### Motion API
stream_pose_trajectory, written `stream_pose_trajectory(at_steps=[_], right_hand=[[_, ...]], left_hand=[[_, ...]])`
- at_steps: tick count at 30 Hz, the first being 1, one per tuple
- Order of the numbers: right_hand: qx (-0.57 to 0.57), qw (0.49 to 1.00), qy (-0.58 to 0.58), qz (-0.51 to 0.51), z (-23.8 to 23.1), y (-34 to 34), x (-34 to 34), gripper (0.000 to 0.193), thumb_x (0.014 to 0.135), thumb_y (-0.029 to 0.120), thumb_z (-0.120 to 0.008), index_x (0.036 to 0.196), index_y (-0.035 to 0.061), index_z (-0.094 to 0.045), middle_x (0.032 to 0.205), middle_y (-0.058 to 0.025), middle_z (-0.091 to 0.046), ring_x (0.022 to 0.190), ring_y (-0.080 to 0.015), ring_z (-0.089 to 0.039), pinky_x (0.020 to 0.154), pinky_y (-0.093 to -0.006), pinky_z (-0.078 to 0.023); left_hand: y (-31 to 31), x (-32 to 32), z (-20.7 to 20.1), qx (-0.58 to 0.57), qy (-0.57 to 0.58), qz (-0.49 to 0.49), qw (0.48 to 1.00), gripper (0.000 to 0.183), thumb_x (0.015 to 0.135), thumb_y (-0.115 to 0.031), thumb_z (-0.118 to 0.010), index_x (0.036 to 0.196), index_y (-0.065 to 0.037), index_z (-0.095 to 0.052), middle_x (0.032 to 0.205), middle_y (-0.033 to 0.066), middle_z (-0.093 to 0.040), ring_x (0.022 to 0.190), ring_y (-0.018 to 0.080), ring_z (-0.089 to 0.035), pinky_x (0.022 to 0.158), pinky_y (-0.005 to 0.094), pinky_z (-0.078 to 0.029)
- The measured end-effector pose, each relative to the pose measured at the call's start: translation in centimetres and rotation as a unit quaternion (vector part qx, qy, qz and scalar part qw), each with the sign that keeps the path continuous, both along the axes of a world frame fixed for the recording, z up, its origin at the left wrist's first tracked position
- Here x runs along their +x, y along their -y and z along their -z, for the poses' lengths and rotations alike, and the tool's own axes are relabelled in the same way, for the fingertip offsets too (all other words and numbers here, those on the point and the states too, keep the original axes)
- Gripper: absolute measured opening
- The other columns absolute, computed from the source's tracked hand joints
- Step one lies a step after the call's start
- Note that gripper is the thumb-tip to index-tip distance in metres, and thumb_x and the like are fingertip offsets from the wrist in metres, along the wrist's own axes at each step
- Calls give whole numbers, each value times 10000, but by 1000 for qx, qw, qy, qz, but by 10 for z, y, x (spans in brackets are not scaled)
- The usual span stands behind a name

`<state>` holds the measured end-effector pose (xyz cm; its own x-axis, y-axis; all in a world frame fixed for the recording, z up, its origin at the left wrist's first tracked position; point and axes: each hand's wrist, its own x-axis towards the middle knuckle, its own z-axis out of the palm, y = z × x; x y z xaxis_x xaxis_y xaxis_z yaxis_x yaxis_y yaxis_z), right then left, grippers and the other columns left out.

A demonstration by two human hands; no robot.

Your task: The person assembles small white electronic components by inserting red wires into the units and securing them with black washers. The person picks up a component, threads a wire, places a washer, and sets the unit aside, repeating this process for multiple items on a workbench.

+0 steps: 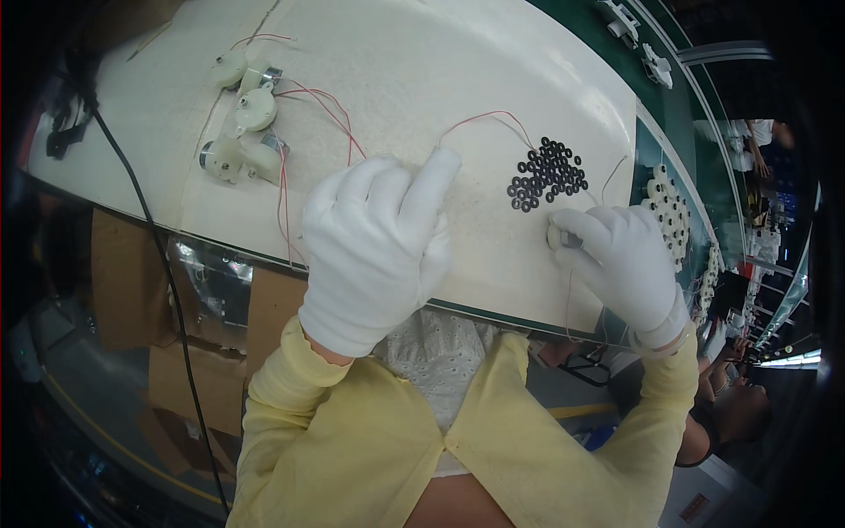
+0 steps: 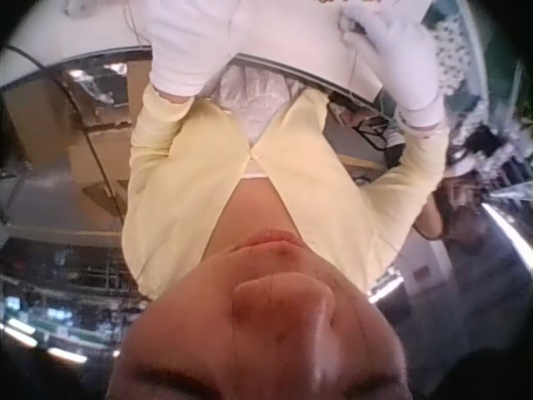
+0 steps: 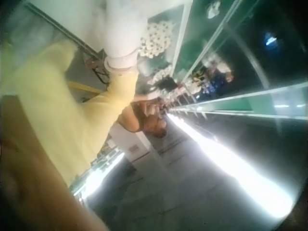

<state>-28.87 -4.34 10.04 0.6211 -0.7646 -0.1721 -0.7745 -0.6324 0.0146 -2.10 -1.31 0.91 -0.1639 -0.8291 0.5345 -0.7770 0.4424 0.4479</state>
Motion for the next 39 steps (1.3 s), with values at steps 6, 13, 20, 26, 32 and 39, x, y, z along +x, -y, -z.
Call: stream_pose_trajectory(at_steps=[6, 13, 20, 26, 32, 39], right_hand=[[-16, 999, 31, 2, 7, -6, -1, 261, 794, 215, -783, 1037, 188, -690, 766, -19, -598, 719, -250, -615, 679, -395, -408], [-121, 986, 6, -111, 26, -42, -45, 449, 718, 152, -706, 1162, 217, -710, 834, 19, -533, 702, -199, -529, 686, -363, -390], [16, 993, 71, -89, -12, -73, -62, 500, 686, 168, -731, 1185, 142, -699, 892, 6, -628, 671, -208, -523, 671, -369, -381], [-61, 987, 135, 65, 10, -68, -43, 538, 800, 413, -810, 1217, 102, -675, 769, -22, -647, 679, -246, -614, 658, -379, -405], [-69, 977, 170, 106, 26, -71, -50, 434, 801, 387, -817, 1127, 137, -675, 735, -15, -673, 646, -254, -654, 650, -382, -456], [-121, 872, 191, 434, -18, -99, -162, 416, 834, 209, -810, 1202, 49, -702, 939, -120, -712, 783, -231, -695, 708, -336, -541]], left_hand=[[0, 0, -2, 18, 14, 6, 1000, 544, 796, -166, -750, 1309, -32, -633, 941, 122, -613, 877, 329, -623, 741, 445, -484], [-1, -1, -5, 32, 24, 12, 999, 546, 836, -177, -755, 1341, -26, -613, 926, 120, -611, 902, 337, -619, 758, 450, -477], [4, 0, 3, -44, 39, 6, 998, 502, 824, -231, -758, 1279, -52, -648, 849, 85, -574, 838, 292, -615, 707, 426, -476], [2, -2, 3, -49, 55, 9, 997, 514, 855, -196, -757, 1326, -38, -625, 929, 110, -621, 890, 322, -624, 746, 446, -479], [-1, -4, 4, -40, 72, 15, 996, 506, 892, -149, -736, 1357, 2, -606, 1029, 160, -654, 917, 358, -629, 794, 460, -494], [-5, -3, 0, 20, 64, 8, 998, 462, 937, -46, -657, 1387, 33, -588, 982, 162, -639, 842, 345, -594, 770, 442, -473]])
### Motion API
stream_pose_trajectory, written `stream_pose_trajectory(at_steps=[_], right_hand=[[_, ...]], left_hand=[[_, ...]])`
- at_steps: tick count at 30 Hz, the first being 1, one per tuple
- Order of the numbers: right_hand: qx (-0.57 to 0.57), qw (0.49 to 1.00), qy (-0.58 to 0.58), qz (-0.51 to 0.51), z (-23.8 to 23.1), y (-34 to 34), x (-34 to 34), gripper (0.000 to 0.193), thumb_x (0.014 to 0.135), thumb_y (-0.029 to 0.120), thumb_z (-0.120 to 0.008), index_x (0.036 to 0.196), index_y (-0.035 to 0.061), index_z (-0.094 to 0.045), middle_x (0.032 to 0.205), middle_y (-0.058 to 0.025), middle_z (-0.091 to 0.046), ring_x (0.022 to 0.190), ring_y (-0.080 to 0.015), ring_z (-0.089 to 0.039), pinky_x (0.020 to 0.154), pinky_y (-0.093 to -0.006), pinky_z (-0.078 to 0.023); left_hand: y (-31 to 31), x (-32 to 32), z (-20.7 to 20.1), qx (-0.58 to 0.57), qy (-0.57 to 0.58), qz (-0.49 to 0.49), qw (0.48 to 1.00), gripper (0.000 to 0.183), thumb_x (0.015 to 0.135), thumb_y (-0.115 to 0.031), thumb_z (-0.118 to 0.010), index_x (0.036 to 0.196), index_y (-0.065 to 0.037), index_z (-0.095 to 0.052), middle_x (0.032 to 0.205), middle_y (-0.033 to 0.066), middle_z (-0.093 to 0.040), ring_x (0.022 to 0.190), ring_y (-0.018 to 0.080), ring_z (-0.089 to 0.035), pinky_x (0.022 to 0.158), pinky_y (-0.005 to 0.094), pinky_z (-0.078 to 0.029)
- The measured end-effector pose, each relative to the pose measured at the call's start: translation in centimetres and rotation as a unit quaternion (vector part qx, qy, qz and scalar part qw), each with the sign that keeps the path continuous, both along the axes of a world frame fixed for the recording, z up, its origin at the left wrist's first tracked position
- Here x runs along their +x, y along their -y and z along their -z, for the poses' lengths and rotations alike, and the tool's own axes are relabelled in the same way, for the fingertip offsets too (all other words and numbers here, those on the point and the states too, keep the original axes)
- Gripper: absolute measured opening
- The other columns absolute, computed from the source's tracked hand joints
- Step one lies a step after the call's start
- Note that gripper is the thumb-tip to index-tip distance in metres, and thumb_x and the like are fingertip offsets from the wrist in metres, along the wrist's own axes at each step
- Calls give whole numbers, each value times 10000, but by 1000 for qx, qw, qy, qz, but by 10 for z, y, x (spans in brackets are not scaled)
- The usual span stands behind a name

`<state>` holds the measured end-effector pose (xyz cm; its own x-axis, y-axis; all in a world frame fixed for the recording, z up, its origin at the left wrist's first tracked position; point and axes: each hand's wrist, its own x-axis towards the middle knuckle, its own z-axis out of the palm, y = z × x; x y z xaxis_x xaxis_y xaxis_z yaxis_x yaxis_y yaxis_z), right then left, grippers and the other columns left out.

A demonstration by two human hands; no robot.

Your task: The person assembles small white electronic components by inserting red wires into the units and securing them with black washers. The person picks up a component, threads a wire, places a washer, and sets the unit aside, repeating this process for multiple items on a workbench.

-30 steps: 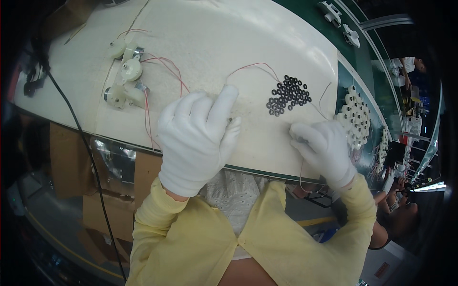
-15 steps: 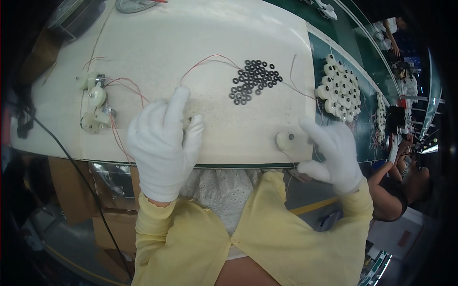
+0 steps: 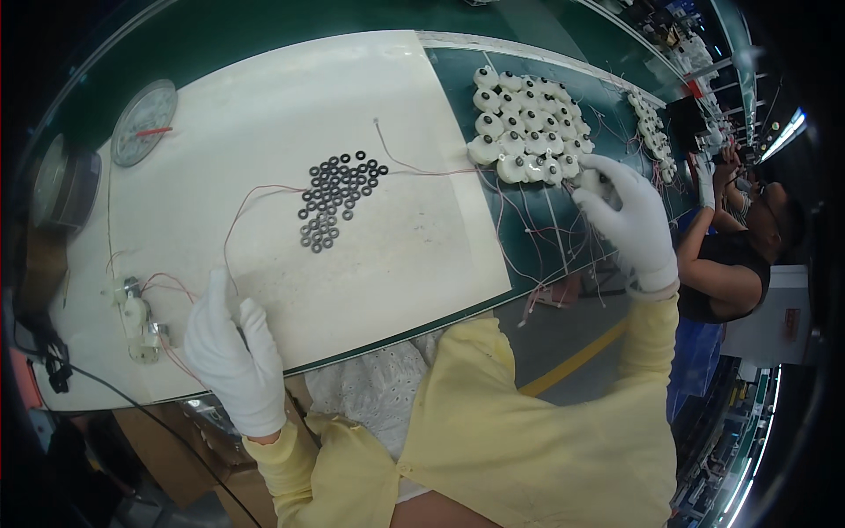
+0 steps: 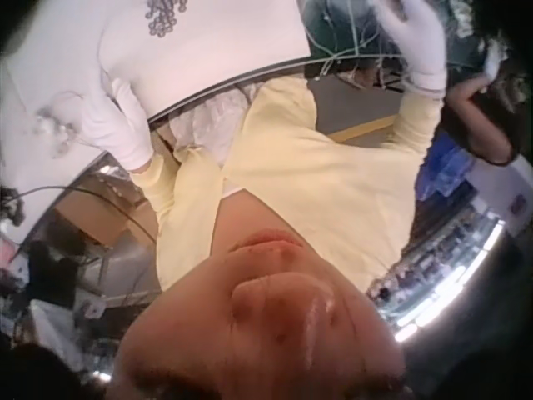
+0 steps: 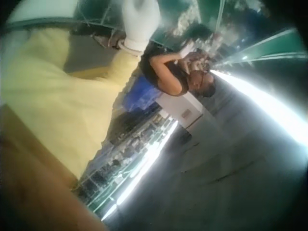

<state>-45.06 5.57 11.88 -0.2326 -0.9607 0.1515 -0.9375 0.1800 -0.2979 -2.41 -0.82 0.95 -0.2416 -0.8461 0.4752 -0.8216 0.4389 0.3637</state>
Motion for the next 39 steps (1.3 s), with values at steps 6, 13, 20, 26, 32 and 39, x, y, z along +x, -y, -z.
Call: stream_pose_trajectory(at_steps=[6, 13, 20, 26, 32, 39], right_hand=[[12, 998, 40, 52, 40, -16, -84, 488, 884, 249, -792, 1323, 70, -677, 980, -96, -713, 769, -166, -642, 762, -299, -533], [-30, 989, 114, 89, 58, -5, -92, 456, 911, 175, -783, 1321, 20, -658, 939, -29, -694, 773, -81, -594, 738, -252, -507], [-54, 990, 115, 63, 74, -4, -110, 253, 958, 119, -730, 1186, 15, -696, 956, -31, -716, 795, -61, -615, 733, -240, -512], [-170, 979, 110, 20, 12, -24, -81, 326, 1005, 106, -650, 1296, -42, -659, 1150, -85, -704, 960, -126, -627, 883, -278, -505], [-224, 887, -104, -390, -42, 0, 111, 439, 927, 310, -643, 1196, -37, -646, 1109, -190, -661, 967, -325, -633, 907, -407, -496], [-436, 788, 90, -426, 20, 40, 270, 333, 859, 430, -677, 994, 126, -652, 879, 19, -645, 667, -201, -545, 632, -359, -418]], left_hand=[[-2, -2, -1, -12, 21, -19, 1000, 425, 980, -64, -636, 1391, 35, -593, 969, 148, -636, 855, 329, -577, 795, 424, -468], [-4, 6, 16, 23, -69, -55, 996, 436, 1011, -63, -596, 1433, 38, -558, 1109, 149, -652, 954, 288, -596, 897, 406, -476], [-19, 13, 17, 27, -281, -59, 958, 457, 1055, -159, -563, 1465, 39, -519, 1198, 147, -636, 1014, 261, -607, 906, 411, -503], [-37, 24, -34, -213, -173, -18, 961, 420, 1030, -338, -608, 1349, -65, -607, 1105, 95, -666, 947, 264, -619, 815, 429, -513], [-76, -60, -60, -335, -286, -15, 898, 183, 885, -298, -650, 1024, -180, -646, 848, -1, -589, 732, 173, -512, 680, 336, -428], [-64, -79, -63, -233, -295, 11, 926, 282, 912, -240, -632, 1132, -66, -610, 877, 66, -591, 740, 239, -525, 695, 378, -430]])
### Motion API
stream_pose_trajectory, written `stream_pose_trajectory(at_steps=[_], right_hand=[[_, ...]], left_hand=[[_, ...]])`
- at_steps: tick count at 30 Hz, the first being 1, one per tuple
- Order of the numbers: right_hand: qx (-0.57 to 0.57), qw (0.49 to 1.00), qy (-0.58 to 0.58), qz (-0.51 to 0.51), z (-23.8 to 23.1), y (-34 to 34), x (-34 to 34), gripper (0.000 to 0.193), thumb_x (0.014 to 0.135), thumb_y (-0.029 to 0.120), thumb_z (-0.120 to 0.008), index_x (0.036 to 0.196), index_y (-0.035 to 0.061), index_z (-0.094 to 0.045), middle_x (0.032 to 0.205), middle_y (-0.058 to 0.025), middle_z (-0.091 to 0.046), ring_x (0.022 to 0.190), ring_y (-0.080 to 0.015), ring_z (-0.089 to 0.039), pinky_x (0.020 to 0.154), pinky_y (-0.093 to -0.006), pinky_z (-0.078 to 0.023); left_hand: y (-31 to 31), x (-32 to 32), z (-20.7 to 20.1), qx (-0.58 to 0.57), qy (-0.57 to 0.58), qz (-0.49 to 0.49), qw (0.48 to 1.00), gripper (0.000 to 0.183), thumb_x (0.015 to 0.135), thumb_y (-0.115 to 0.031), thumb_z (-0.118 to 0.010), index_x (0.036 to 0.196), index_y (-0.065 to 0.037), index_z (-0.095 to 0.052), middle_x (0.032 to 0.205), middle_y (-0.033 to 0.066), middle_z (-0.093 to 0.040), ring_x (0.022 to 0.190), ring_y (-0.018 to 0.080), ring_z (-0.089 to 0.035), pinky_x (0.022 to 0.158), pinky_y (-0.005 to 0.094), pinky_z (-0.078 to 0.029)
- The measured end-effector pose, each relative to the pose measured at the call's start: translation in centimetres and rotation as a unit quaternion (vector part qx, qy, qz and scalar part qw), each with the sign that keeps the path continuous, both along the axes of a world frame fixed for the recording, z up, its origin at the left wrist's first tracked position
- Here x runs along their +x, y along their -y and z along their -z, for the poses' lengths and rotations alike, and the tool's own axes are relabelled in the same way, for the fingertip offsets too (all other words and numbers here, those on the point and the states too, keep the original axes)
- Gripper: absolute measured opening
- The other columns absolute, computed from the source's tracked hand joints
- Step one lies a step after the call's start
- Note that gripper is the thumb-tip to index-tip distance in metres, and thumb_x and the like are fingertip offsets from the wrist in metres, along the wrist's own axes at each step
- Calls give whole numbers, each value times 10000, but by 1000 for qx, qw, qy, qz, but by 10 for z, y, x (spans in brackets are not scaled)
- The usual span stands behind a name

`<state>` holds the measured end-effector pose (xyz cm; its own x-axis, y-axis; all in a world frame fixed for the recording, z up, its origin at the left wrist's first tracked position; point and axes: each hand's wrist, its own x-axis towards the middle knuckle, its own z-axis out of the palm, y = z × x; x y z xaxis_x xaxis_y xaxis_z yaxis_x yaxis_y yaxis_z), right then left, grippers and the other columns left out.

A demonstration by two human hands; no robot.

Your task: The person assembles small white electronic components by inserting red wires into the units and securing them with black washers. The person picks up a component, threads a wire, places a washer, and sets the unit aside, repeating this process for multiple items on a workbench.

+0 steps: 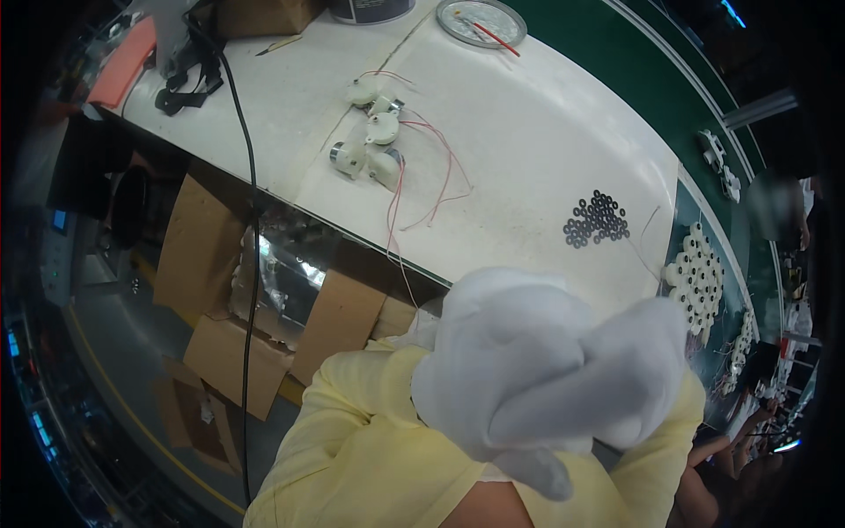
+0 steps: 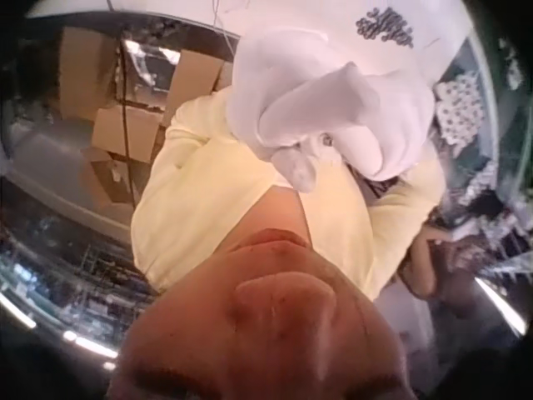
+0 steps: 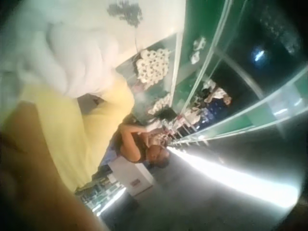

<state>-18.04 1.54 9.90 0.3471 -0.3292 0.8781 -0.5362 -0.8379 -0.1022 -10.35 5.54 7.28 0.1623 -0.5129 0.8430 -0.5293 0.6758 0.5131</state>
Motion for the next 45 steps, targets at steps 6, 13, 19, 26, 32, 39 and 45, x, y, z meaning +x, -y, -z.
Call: stream_pose_trajectory(at_steps=[6, 13, 19, 26, 32, 39, 45], right_hand=[[344, 892, -241, -169, -30, 26, -39, 473, 814, 372, -840, 1129, 53, -690, 984, -57, -704, 773, -276, -626, 706, -373, -492], [703, 690, -158, 62, -10, 21, -89, 269, 916, 286, -795, 932, 26, -727, 669, -41, -668, 557, -162, -628, 546, -291, -476], [456, 786, -399, 124, -3, 28, -125, 374, 952, 449, -702, 958, 75, -709, 696, -97, -666, 627, -310, -675, 578, -404, -497], [400, 834, -370, 85, 19, 25, -109, 389, 914, 350, -754, 1180, 82, -657, 803, -34, -719, 694, -265, -686, 637, -391, -500], [580, 808, -85, 61, 25, 46, -115, 327, 974, 186, -715, 1229, -4, -639, 879, -28, -718, 733, -136, -668, 701, -263, -519], [588, 793, -90, 131, 35, 60, -131, 407, 1008, 210, -700, 1321, -37, -617, 980, -46, -703, 863, -110, -656, 774, -264, -535], [514, 820, -205, 146, 29, 62, -123, 375, 994, 179, -713, 1286, -39, -623, 962, -73, -716, 853, -135, -684, 784, -262, -540]], left_hand=[[18, 78, 15, 140, 79, 63, 985, 439, 921, -201, -655, 1297, 19, -603, 949, 124, -640, 802, 296, -587, 744, 414, -467], [60, 156, 57, 195, 52, -196, 960, 229, 916, -81, -697, 1136, -18, -715, 1021, 170, -714, 867, 370, -697, 751, 414, -553], [67, 156, 61, 229, 144, -157, 950, 204, 879, -129, -752, 1079, -88, -749, 1024, 86, -729, 821, 324, -685, 727, 407, -541], [64, 146, 62, 238, 200, -101, 945, 208, 844, -102, -785, 1046, -80, -741, 928, 74, -703, 799, 295, -638, 710, 404, -503], [72, 147, 69, 199, 196, -30, 960, 185, 810, -137, -803, 974, -114, -719, 843, 34, -646, 772, 265, -602, 680, 396, -478], [71, 149, 67, 254, 237, -37, 937, 266, 747, -89, -793, 996, -147, -722, 767, 19, -540, 756, 251, -562, 671, 391, -459], [72, 150, 84, 152, 223, -58, 961, 387, 722, -55, -772, 1087, -173, -721, 870, 21, -527, 805, 243, -559, 679, 391, -455]])
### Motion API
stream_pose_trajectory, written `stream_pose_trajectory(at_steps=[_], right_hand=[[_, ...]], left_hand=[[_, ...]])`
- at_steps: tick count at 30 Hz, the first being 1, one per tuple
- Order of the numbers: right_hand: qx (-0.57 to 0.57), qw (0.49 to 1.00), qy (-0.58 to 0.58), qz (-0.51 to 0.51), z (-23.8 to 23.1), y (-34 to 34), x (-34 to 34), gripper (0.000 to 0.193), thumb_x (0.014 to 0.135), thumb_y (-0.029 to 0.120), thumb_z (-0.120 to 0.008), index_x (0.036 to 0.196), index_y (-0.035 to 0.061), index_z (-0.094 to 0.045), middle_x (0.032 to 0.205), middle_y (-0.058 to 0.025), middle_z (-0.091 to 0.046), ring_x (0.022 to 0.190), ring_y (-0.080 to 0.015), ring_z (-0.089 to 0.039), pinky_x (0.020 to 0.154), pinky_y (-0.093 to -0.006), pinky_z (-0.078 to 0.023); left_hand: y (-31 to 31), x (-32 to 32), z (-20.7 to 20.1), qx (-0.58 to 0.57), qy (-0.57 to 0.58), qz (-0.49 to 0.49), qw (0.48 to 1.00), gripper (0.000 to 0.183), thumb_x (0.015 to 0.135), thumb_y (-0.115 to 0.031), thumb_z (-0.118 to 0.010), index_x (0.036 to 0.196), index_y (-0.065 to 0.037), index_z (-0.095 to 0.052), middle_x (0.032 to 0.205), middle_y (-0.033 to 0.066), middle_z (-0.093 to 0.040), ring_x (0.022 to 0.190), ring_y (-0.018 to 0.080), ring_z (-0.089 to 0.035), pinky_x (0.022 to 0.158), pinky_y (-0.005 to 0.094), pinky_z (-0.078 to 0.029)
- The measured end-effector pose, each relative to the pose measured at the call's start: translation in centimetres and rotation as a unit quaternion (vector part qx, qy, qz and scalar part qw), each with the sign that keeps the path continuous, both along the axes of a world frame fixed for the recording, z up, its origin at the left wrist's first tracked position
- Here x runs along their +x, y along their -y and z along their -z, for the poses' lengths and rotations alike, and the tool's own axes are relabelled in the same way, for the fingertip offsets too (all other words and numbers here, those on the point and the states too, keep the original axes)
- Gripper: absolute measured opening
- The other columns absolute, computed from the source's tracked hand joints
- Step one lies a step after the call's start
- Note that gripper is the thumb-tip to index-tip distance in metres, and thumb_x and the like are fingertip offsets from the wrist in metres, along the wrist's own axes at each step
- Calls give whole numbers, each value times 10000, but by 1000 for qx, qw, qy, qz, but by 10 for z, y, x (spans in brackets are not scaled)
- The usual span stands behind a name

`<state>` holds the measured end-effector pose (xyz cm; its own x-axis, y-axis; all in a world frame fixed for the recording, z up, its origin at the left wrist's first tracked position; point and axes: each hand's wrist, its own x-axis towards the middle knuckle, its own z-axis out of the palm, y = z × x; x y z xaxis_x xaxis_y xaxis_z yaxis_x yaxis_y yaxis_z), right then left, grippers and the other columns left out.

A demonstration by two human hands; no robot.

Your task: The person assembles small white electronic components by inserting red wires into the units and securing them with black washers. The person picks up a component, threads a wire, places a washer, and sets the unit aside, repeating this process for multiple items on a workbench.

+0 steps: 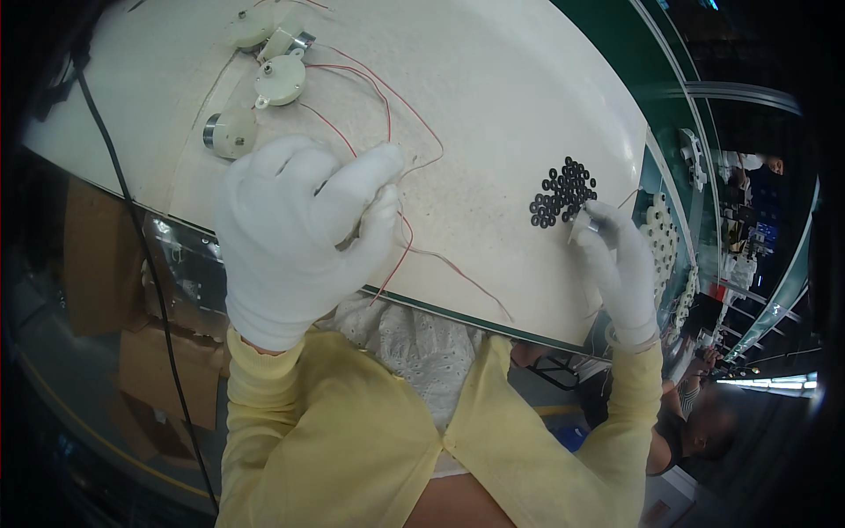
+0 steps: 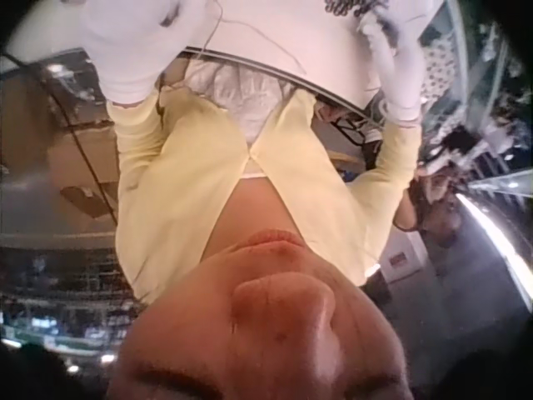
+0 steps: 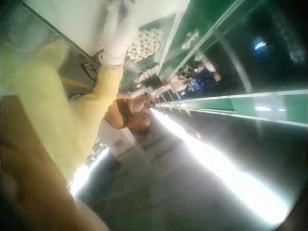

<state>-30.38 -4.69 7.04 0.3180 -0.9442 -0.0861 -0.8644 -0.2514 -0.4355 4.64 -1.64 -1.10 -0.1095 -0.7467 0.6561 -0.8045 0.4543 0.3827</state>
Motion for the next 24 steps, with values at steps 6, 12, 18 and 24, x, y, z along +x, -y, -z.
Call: stream_pose_trajectory(at_steps=[6, 12, 18, 24], right_hand=[[-24, 999, 41, 24, 4, -3, 15, 253, 997, 117, -695, 1180, -49, -640, 891, -84, -752, 799, -150, -721, 774, -275, -563], [-159, 981, -92, -62, 15, 1, 7, 247, 897, 158, -783, 1095, 37, -698, 828, -42, -746, 624, -206, -660, 612, -327, -502], [-88, 975, -148, -143, -18, -16, 16, 267, 814, 213, -840, 1028, 115, -714, 739, 2, -682, 576, -236, -595, 600, -357, -456], [-90, 971, -158, -154, -20, -25, 17, 286, 810, 240, -842, 1028, 121, -702, 735, 1, -687, 590, -249, -601, 617, -363, -469]], left_hand=[[0, 0, -2, 7, 1, -3, 1000, 379, 722, -55, -770, 1079, -173, -723, 862, 21, -518, 818, 240, -564, 683, 391, -454], [1, -1, -4, 23, -7, -3, 1000, 356, 725, -50, -764, 1058, -170, -725, 841, 17, -512, 793, 235, -558, 674, 394, -449], [0, -1, -6, 34, -15, 0, 999, 334, 719, -37, -760, 1031, -154, -729, 818, 17, -513, 772, 234, -553, 660, 390, -441], [0, -1, -8, 52, -8, 8, 999, 345, 722, -24, -761, 1042, -149, -728, 820, 20, -519, 771, 240, -553, 663, 389, -442]])
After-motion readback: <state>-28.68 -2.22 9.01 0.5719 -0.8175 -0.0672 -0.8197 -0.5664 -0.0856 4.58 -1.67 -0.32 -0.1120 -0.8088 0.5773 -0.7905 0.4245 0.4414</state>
